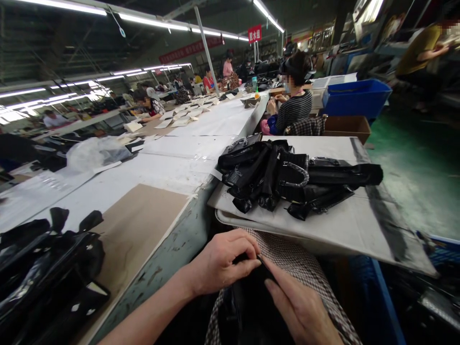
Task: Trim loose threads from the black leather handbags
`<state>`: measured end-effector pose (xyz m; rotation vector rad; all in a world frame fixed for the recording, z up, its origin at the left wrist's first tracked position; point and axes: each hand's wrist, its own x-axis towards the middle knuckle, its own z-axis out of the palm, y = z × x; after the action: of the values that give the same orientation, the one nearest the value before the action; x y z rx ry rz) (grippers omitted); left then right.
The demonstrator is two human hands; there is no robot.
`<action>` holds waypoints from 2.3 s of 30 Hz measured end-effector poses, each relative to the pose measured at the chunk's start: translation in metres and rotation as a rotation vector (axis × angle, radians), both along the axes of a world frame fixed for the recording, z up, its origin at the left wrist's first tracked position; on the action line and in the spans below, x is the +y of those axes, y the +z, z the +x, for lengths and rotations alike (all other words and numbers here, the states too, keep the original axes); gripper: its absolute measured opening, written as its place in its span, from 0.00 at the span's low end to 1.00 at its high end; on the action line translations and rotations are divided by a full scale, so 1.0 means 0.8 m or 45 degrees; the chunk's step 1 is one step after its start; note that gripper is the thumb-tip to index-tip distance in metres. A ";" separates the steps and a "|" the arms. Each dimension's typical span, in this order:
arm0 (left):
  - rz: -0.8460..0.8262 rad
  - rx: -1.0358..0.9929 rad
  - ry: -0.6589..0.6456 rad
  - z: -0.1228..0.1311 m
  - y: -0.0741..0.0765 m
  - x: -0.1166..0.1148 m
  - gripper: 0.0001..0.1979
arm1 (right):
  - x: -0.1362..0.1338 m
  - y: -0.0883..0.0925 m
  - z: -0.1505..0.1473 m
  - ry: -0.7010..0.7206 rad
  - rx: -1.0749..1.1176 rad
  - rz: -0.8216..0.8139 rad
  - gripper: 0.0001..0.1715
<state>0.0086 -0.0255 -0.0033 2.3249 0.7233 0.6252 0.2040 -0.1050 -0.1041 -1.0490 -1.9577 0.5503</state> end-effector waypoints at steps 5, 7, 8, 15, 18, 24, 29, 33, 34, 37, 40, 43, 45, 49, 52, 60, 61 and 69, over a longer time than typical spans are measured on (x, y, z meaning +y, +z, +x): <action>0.003 -0.009 -0.002 0.001 -0.007 -0.006 0.06 | -0.001 0.003 0.000 0.004 -0.017 0.066 0.32; -0.069 -0.006 0.047 0.002 -0.009 -0.010 0.07 | -0.002 0.007 0.001 -0.014 -0.004 0.141 0.30; -0.128 0.001 0.100 0.003 -0.008 -0.012 0.08 | -0.001 0.010 0.002 -0.022 0.008 0.167 0.29; -0.524 0.026 0.266 0.005 0.014 -0.020 0.13 | 0.018 0.047 -0.003 0.026 0.051 -0.455 0.18; -0.447 0.068 0.289 -0.001 0.021 -0.017 0.18 | 0.028 0.051 -0.012 -0.015 0.170 -0.608 0.14; -0.499 0.181 0.349 -0.019 0.025 -0.009 0.12 | 0.033 0.045 -0.018 -0.095 0.337 -0.585 0.12; -0.581 0.115 0.361 -0.024 0.018 -0.001 0.07 | 0.040 0.039 -0.013 -0.075 0.376 -0.558 0.13; -0.667 0.032 0.330 -0.027 0.014 0.004 0.08 | 0.045 0.034 -0.014 -0.053 0.417 -0.520 0.14; -0.684 0.016 0.321 -0.027 0.014 0.005 0.09 | 0.045 0.033 -0.015 -0.053 0.422 -0.517 0.14; -0.717 0.000 0.336 -0.029 0.011 0.004 0.09 | 0.045 0.034 -0.016 -0.078 0.382 -0.536 0.12; -0.662 0.038 0.403 -0.028 0.009 -0.001 0.10 | 0.045 0.038 -0.015 -0.055 0.282 -0.523 0.11; -0.576 0.068 0.430 -0.025 0.007 -0.008 0.12 | 0.043 0.047 -0.012 -0.044 0.149 -0.371 0.10; -0.574 0.053 0.440 -0.024 0.007 -0.012 0.13 | 0.040 0.053 -0.011 -0.080 0.069 -0.224 0.06; -0.650 -0.002 0.480 -0.022 0.006 -0.019 0.14 | 0.035 0.063 -0.015 -0.110 -0.043 0.029 0.03; -0.640 0.004 0.497 -0.019 0.005 -0.022 0.13 | 0.034 0.067 -0.021 -0.155 -0.067 0.186 0.01; -0.479 0.054 0.480 -0.018 0.004 -0.026 0.12 | 0.032 0.073 -0.035 -0.270 -0.017 0.324 0.06; -0.471 0.044 0.479 -0.018 0.003 -0.027 0.13 | 0.032 0.073 -0.037 -0.274 0.000 0.314 0.07; -0.608 -0.082 0.408 -0.022 0.013 -0.031 0.15 | 0.037 0.079 -0.035 0.048 0.138 0.234 0.11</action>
<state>-0.0094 -0.0500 0.0075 1.7601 1.0939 0.5845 0.1762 -0.0752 -0.0413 -0.8522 -1.8961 0.4292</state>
